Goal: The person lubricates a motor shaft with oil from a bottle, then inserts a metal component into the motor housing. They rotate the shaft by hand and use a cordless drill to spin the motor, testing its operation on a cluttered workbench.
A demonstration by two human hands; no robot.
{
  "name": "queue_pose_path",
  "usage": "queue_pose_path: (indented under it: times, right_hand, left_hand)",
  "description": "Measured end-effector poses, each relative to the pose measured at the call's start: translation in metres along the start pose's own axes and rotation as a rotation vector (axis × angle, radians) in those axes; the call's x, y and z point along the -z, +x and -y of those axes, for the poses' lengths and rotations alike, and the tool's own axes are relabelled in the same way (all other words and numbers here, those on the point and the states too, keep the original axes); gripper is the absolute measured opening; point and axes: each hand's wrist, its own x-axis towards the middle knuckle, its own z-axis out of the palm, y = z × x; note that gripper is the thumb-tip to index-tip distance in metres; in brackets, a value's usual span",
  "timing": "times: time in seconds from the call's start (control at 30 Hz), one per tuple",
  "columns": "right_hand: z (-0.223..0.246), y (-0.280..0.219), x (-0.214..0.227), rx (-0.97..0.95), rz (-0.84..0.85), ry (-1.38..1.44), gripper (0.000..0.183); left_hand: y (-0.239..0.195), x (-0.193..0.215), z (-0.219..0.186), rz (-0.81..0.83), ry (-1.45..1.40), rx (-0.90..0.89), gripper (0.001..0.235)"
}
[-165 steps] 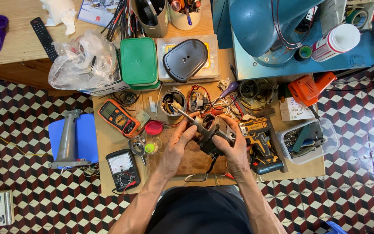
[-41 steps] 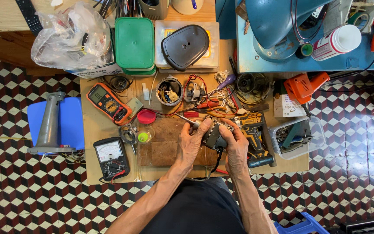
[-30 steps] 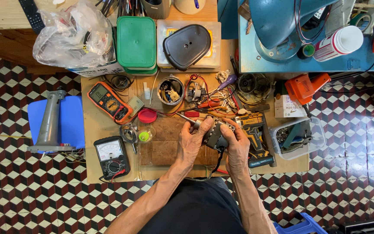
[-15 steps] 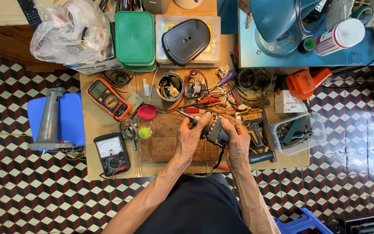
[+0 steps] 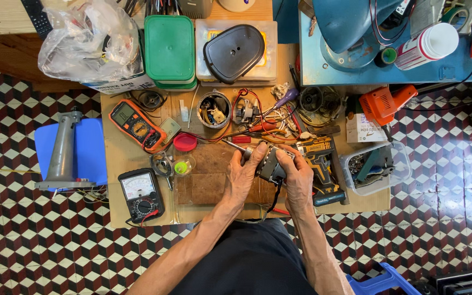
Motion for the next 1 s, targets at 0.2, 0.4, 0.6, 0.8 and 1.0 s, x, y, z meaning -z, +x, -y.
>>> queue_pose_path:
  times: [0.2,0.4,0.6,0.8,1.0]
  right_hand:
    - [0.004,-0.002,0.002,-0.022,0.018,-0.057,0.055]
    - [0.006,-0.006,0.002,-0.025,0.07,-0.012,0.059]
    - [0.002,-0.015,-0.009,0.047,0.013,-0.057,0.059]
    - [0.004,-0.017,-0.032,0.116,0.033,-0.426,0.067]
    - [0.027,-0.016,-0.025,-0.09,0.268,-0.129,0.074]
  left_hand:
    - [-0.003,0.008,-0.001,0.135,-0.195,0.048,0.071]
    - [-0.002,0.019,-0.009,0.201,-0.116,0.075,0.068]
    - [-0.001,0.025,-0.008,0.219,-0.089,0.111,0.066]
    - [0.014,0.026,0.009,0.136,-0.313,0.154,0.055]
    - [0.024,0.047,0.012,0.297,-0.534,0.328,0.065]
